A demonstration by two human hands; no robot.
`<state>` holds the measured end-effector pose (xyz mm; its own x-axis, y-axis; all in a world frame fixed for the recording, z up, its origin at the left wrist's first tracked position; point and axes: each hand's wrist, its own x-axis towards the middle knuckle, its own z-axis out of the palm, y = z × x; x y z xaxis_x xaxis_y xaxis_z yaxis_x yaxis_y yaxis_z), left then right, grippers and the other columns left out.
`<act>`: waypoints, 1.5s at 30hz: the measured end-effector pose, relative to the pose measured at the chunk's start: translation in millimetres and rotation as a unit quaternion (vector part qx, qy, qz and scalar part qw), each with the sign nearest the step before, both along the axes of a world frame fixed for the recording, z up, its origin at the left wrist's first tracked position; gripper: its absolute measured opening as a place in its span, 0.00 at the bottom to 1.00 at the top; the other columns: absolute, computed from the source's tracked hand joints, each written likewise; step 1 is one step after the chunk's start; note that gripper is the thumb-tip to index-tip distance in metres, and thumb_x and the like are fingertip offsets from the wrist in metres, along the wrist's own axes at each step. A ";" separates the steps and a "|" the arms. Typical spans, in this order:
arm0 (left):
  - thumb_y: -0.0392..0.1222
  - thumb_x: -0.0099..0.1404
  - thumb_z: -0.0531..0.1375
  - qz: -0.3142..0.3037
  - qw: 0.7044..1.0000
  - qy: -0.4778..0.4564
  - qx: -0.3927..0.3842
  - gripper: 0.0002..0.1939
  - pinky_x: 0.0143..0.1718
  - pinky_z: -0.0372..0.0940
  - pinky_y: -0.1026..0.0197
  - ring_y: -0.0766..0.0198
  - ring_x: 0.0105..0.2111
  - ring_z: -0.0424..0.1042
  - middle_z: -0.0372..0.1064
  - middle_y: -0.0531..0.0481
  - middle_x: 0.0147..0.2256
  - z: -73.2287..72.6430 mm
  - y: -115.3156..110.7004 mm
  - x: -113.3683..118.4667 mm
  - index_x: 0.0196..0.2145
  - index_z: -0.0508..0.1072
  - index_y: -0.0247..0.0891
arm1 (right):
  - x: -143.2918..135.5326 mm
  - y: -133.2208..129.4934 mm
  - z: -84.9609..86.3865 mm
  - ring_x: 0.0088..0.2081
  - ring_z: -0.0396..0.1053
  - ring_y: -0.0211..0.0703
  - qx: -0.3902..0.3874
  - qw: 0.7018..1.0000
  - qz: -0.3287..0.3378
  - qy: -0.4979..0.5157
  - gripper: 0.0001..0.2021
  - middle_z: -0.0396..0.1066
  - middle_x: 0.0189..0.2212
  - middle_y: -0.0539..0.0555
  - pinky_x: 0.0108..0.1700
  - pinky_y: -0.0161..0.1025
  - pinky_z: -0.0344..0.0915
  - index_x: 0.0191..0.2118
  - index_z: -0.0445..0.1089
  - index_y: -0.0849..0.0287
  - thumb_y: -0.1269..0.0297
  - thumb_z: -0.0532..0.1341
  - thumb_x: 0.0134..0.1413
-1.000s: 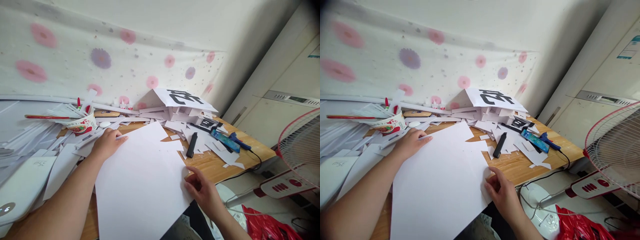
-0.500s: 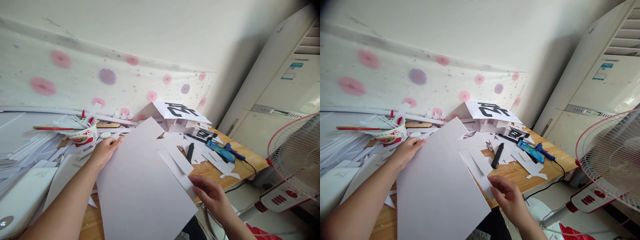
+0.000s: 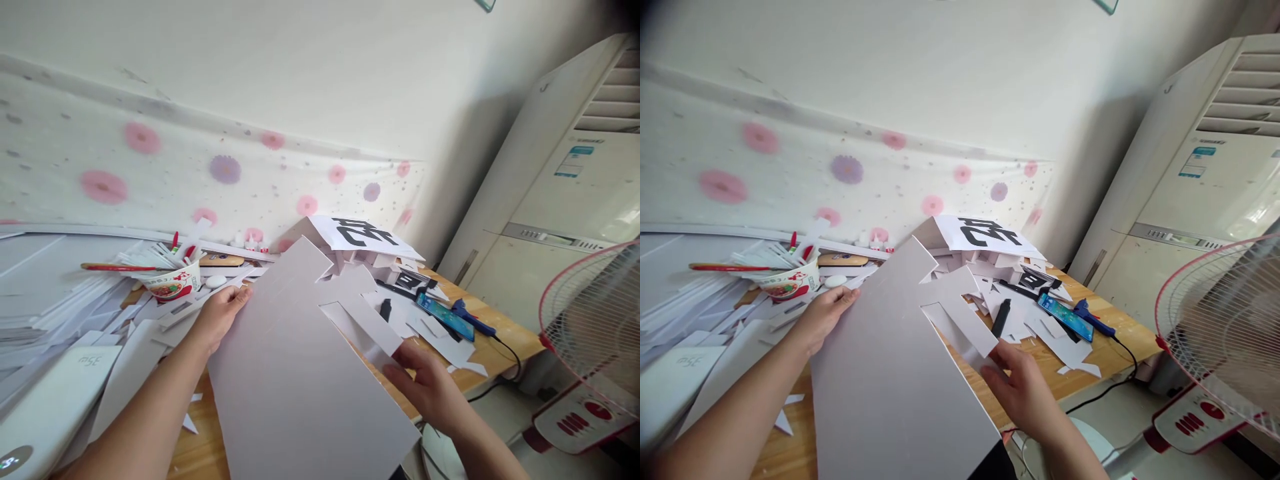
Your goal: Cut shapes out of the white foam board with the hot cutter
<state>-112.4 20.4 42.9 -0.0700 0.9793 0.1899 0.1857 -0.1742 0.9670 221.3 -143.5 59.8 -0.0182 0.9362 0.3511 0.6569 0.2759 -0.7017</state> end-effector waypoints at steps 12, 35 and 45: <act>0.69 0.47 0.64 -0.041 0.990 -0.133 0.008 0.29 0.31 0.61 0.60 0.61 0.27 0.65 0.66 0.53 0.24 -4.0 -3.4 10.1 0.23 0.62 0.40 | 15.1 38.1 50.2 0.28 0.66 0.42 0.121 0.990 -0.048 0.062 0.15 0.71 0.26 0.52 0.30 0.37 0.63 0.35 0.74 0.59 0.50 0.63 0.53; 0.62 0.58 0.60 -0.159 0.973 -0.150 -0.071 0.22 0.32 0.65 0.58 0.56 0.30 0.71 0.75 0.49 0.31 -5.0 -15.0 25.8 0.34 0.74 0.38 | 6.4 93.1 80.4 0.36 0.71 0.52 0.162 0.980 0.083 -0.079 0.09 0.75 0.33 0.56 0.41 0.46 0.65 0.33 0.76 0.54 0.55 0.63 0.51; 0.62 0.58 0.60 -0.156 0.972 -0.164 -0.067 0.23 0.32 0.65 0.58 0.56 0.29 0.72 0.76 0.49 0.31 -7.8 -15.0 25.7 0.37 0.74 0.38 | -33.4 91.0 60.3 0.31 0.70 0.47 0.090 0.991 0.096 0.016 0.06 0.72 0.25 0.50 0.31 0.39 0.67 0.25 0.70 0.54 0.62 0.67 0.48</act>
